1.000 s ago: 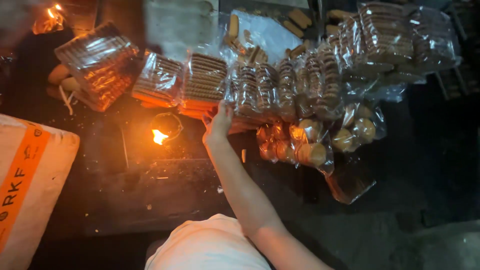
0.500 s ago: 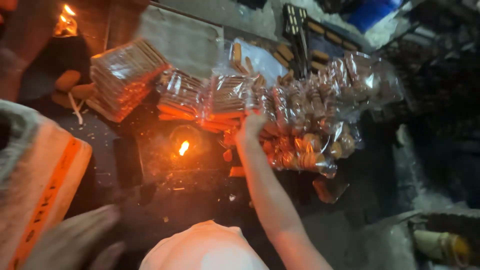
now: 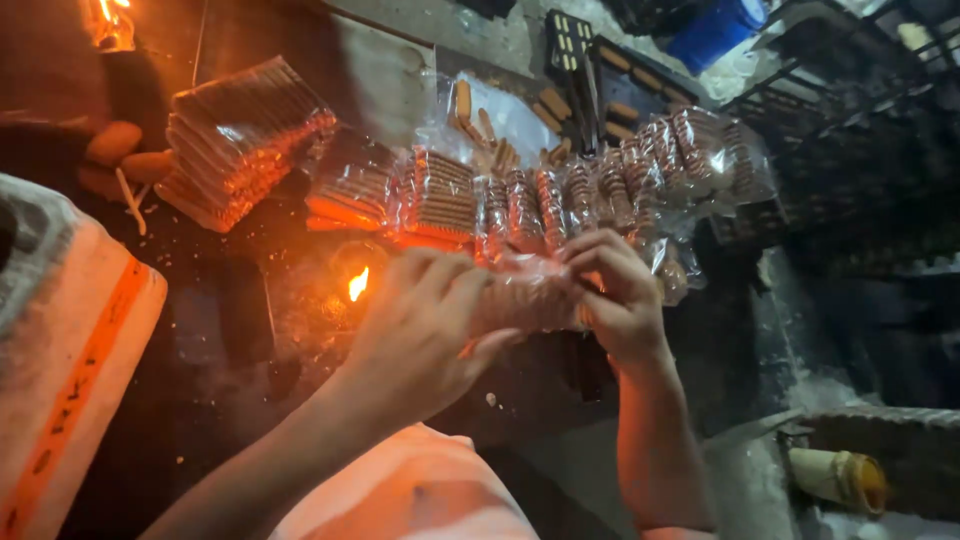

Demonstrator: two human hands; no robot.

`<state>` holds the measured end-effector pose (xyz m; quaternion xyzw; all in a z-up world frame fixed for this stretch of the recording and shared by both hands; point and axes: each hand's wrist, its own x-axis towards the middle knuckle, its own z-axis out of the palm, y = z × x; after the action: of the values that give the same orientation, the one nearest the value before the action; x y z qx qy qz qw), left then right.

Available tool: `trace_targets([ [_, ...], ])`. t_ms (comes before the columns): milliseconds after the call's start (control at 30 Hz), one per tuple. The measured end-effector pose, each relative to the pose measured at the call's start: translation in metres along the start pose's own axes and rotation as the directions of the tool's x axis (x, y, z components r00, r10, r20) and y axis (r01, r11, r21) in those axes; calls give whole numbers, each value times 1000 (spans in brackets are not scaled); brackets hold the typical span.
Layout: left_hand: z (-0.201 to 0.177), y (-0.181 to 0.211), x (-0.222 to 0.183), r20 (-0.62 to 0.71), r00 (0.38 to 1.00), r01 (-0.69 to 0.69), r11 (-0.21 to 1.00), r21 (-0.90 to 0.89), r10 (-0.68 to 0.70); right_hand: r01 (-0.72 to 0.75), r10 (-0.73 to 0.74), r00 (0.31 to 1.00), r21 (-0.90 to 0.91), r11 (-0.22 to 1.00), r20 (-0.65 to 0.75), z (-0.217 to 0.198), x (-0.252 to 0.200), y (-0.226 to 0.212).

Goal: The person is packing biscuits into plastic bags and sealing them using a flame.

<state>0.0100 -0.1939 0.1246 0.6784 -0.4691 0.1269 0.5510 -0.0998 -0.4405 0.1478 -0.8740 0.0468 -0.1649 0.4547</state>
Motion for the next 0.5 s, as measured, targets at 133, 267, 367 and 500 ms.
trace_targets([
  [133, 38, 19, 6, 262, 963, -16, 964, 267, -56, 192, -186, 978, -69, 979, 93, 0, -24, -8],
  [267, 59, 34, -4, 297, 955, -103, 952, 288, 14, 318, -330, 942, 147, 937, 66, -3, -42, 12],
  [367, 72, 48, -6, 286, 958, -90, 976, 197, 31, 347, -375, 924, 245, 905, 79, -14, -52, 26],
  [500, 80, 63, -10, 229, 970, -126, 972, 200, 79, 96, -260, 947, 603, 792, 190, -29, -61, 49],
])
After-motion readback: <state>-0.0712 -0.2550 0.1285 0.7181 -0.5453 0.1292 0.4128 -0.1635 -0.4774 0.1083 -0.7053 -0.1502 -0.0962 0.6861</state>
